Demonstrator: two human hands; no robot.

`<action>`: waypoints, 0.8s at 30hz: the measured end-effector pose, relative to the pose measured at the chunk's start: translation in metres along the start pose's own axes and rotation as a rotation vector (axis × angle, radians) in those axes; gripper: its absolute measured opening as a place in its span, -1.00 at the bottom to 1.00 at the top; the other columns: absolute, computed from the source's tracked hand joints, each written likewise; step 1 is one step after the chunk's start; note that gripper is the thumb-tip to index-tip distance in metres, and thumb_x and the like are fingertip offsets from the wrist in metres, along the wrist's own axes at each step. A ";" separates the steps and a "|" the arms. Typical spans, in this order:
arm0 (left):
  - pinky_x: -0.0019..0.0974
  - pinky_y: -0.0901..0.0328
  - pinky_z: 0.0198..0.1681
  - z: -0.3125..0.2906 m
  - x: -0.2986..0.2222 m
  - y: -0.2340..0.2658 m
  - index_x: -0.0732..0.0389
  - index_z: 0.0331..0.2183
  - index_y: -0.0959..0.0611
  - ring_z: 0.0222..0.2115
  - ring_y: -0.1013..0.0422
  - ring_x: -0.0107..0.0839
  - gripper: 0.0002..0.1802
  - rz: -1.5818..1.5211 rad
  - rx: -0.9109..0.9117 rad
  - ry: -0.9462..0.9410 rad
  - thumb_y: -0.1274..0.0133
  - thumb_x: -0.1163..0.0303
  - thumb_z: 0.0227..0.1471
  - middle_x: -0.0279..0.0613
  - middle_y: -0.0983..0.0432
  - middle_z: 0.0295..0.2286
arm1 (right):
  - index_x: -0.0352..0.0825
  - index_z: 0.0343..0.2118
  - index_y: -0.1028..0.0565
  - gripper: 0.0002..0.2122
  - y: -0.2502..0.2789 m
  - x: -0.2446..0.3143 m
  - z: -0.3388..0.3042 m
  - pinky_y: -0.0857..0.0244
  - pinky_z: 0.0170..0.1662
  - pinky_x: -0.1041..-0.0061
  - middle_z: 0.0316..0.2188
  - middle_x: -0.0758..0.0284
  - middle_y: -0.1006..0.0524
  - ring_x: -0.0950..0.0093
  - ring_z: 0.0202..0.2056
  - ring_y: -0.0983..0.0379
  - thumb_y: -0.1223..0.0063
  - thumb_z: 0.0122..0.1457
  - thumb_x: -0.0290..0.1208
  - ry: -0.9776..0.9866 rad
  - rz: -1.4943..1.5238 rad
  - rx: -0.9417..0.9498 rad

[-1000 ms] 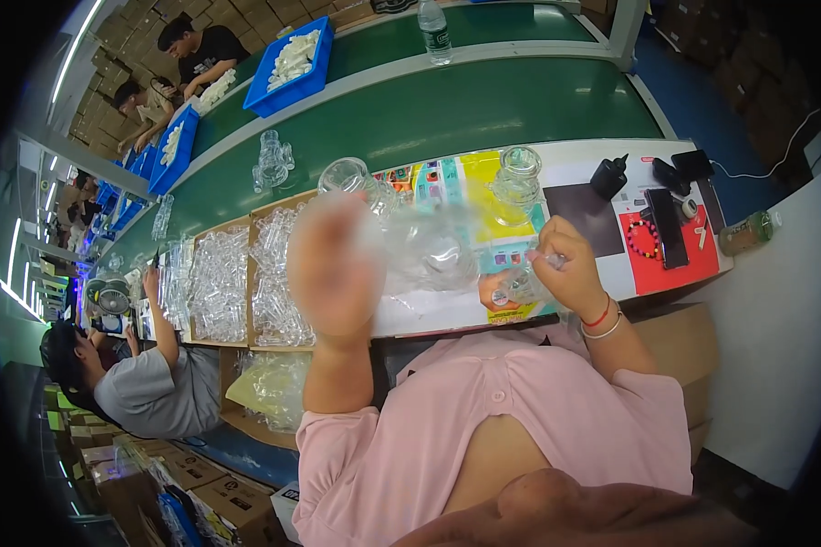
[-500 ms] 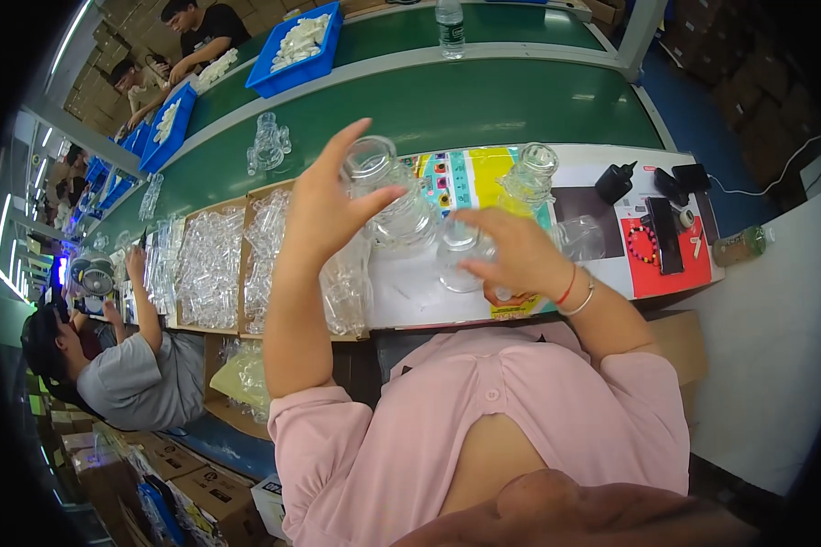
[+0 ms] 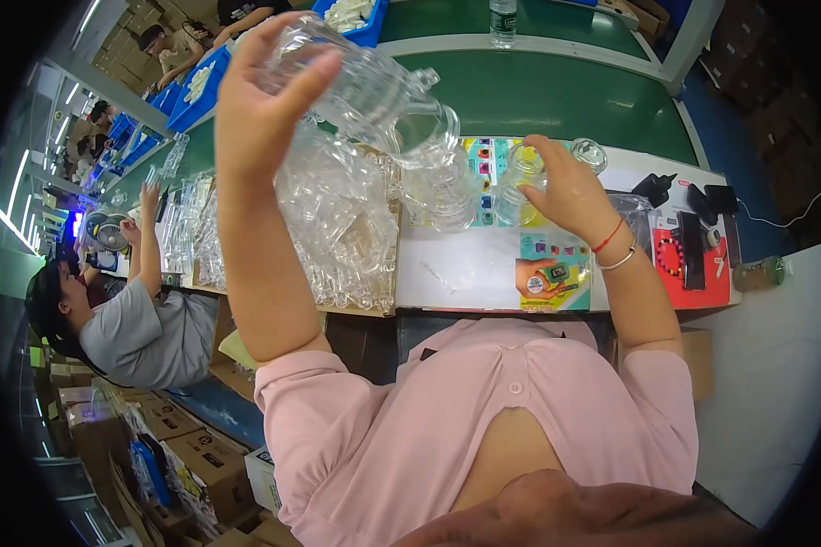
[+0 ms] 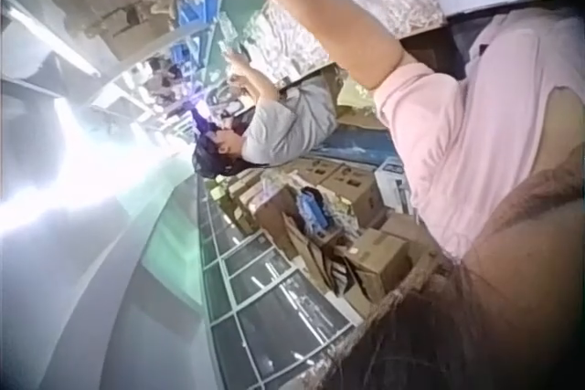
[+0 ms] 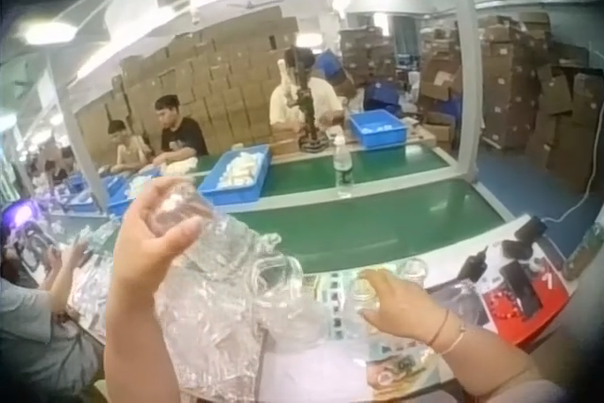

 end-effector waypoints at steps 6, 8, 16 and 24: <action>-0.71 0.02 -0.68 0.001 0.003 0.045 0.26 -0.14 -0.41 -0.68 -0.15 -0.81 -0.47 -0.055 -0.187 0.034 -0.15 0.25 -0.19 -0.32 -0.46 -0.44 | -0.27 -0.05 -0.25 -0.43 0.035 0.071 0.015 -0.30 -0.17 0.36 -0.08 0.13 -0.32 0.15 -0.18 -0.35 -0.21 -0.16 -0.24 0.250 0.050 -0.270; -0.67 0.01 -0.67 0.005 0.013 0.049 0.25 -0.12 -0.39 -0.63 -0.21 -0.78 -0.42 -0.068 -0.232 0.026 -0.18 0.23 -0.21 -0.30 -0.47 -0.43 | -0.26 -0.09 -0.29 -0.49 0.016 0.088 0.026 -0.30 -0.19 0.36 -0.10 0.13 -0.34 0.16 -0.19 -0.36 -0.20 -0.14 -0.27 0.215 0.090 -0.200; -0.48 -0.30 -0.29 -0.004 0.115 -0.017 0.27 -0.15 -0.37 -0.33 -0.36 -0.50 -0.39 0.051 0.052 0.160 -0.26 0.33 -0.27 -0.17 -0.40 -0.23 | -0.35 -0.38 -0.40 -0.90 0.051 0.062 0.044 -0.27 -0.42 0.65 -0.29 0.26 -0.50 0.60 -0.48 -0.37 0.00 0.02 -0.48 0.243 0.652 -0.412; -0.41 -0.25 -0.19 -0.034 0.190 -0.096 0.23 -0.16 -0.40 -0.23 -0.33 -0.42 -0.38 0.098 0.415 0.295 -0.28 0.33 -0.33 -0.20 -0.41 -0.22 | -0.43 -0.30 -0.33 -0.78 0.193 -0.019 -0.081 -0.17 -0.44 0.67 -0.50 0.29 -0.37 0.62 -0.49 -0.27 0.08 -0.01 -0.44 0.147 0.916 -0.945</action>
Point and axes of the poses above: each hand's wrist, its own z-axis towards the middle knuckle, its own y-axis out of the back of the hand, x = y × z, the point moved 8 cm from there along z, towards the middle knuckle
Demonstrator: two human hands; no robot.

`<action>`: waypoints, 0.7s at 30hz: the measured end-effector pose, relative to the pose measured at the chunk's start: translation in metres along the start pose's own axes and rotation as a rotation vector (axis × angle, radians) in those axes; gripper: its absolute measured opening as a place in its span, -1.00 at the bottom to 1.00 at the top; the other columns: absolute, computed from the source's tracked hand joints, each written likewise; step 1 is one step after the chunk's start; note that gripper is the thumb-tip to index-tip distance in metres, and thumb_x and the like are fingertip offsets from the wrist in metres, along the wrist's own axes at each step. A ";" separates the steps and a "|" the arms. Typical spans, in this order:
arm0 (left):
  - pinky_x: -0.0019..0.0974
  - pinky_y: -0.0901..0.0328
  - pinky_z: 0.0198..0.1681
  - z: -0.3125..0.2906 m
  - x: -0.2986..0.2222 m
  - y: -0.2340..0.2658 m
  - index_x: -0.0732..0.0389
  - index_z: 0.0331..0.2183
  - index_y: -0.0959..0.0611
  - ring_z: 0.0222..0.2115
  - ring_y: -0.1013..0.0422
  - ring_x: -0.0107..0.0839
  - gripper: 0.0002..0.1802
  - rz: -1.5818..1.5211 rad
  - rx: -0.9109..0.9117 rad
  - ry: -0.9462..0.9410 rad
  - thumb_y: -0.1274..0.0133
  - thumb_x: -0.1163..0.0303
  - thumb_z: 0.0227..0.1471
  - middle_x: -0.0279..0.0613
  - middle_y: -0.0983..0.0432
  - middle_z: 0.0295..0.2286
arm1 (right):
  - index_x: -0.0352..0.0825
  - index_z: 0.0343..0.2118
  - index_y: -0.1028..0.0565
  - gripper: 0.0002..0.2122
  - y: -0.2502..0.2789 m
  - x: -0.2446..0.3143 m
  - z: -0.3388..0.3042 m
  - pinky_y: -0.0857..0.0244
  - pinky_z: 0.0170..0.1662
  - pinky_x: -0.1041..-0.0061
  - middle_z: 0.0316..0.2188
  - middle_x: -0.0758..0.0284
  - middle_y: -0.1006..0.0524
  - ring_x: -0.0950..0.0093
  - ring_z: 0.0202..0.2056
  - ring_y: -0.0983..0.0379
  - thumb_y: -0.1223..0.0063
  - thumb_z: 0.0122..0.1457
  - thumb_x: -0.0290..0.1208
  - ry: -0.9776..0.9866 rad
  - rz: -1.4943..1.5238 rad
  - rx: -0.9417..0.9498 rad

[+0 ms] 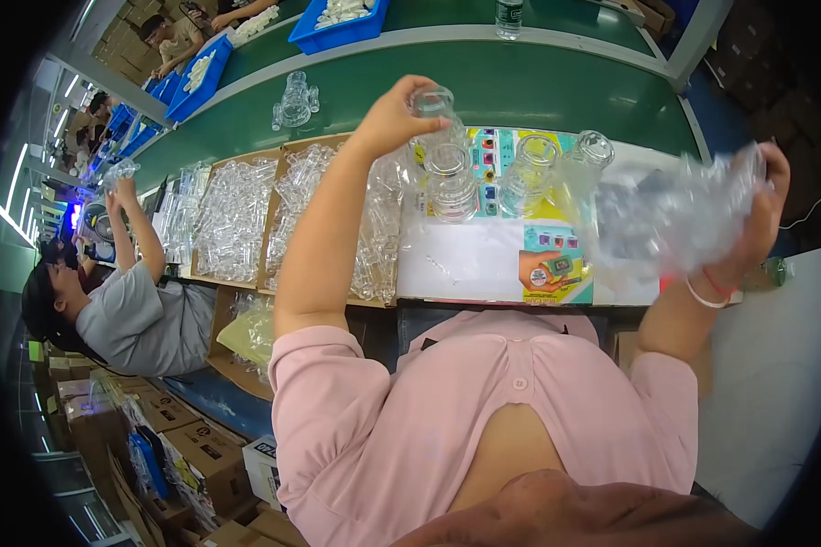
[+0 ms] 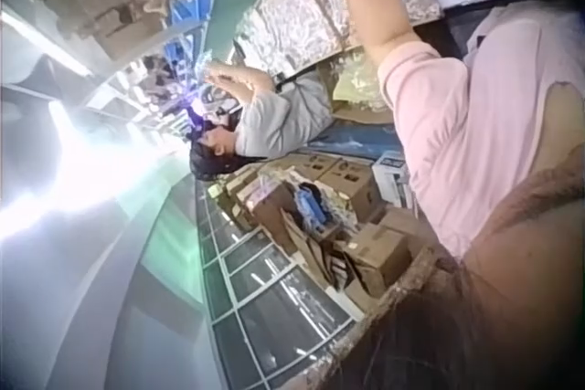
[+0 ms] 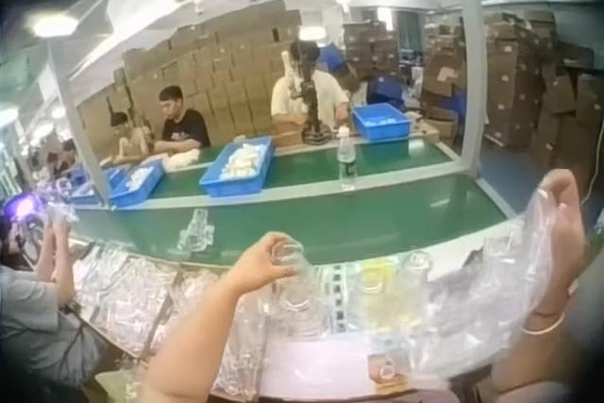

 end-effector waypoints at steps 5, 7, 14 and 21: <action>-0.39 -0.19 -0.11 -0.018 -0.013 -0.004 0.23 -0.19 -0.45 -0.18 -0.31 -0.41 -0.50 0.243 0.147 0.001 -0.21 0.34 -0.24 -0.23 -0.39 -0.18 | -0.38 -0.62 -0.37 -0.73 0.002 -0.018 -0.037 -0.01 -0.50 0.64 -0.62 0.34 -0.27 0.59 -0.55 -0.14 0.10 0.02 -0.24 -0.140 -0.160 0.376; -0.39 -0.18 -0.10 -0.023 -0.030 0.021 0.23 -0.19 -0.46 -0.17 -0.31 -0.41 -0.54 0.141 -0.020 0.059 -0.17 0.35 -0.21 -0.21 -0.38 -0.16 | -0.35 -0.74 -0.32 -0.70 -0.009 -0.019 -0.056 0.05 -0.54 0.61 -0.69 0.36 -0.23 0.57 -0.60 -0.10 0.03 -0.01 -0.27 -0.096 -0.217 0.458; -0.27 -0.25 -0.24 -0.128 -0.159 -0.040 0.23 0.09 -0.07 -0.40 -0.38 -0.30 0.09 0.020 0.066 -0.352 -0.32 0.16 -0.42 -0.01 -0.26 -0.04 | -0.30 -0.75 -0.29 -0.80 -0.118 -0.028 -0.116 -0.03 -0.61 0.55 -0.74 0.36 -0.26 0.46 -0.68 -0.18 -0.09 -0.16 -0.49 -0.038 -0.104 0.863; -0.28 -0.30 -0.21 -0.199 -0.088 -0.085 0.25 -0.09 -0.41 -0.32 -0.44 -0.30 -0.35 0.139 0.345 0.118 -0.17 0.37 -0.34 0.00 -0.26 -0.04 | -0.34 -0.49 -0.40 -0.84 -0.172 -0.022 -0.168 -0.24 -0.39 0.46 -0.36 0.18 -0.36 0.36 -0.43 -0.37 -0.10 -0.06 -0.38 0.104 0.365 1.081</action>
Point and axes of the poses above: each hand's wrist, its own z-axis towards the middle knuckle, its own y-axis out of the back of the hand, x = y × z, the point moved 8 cm from there along z, towards the middle knuckle
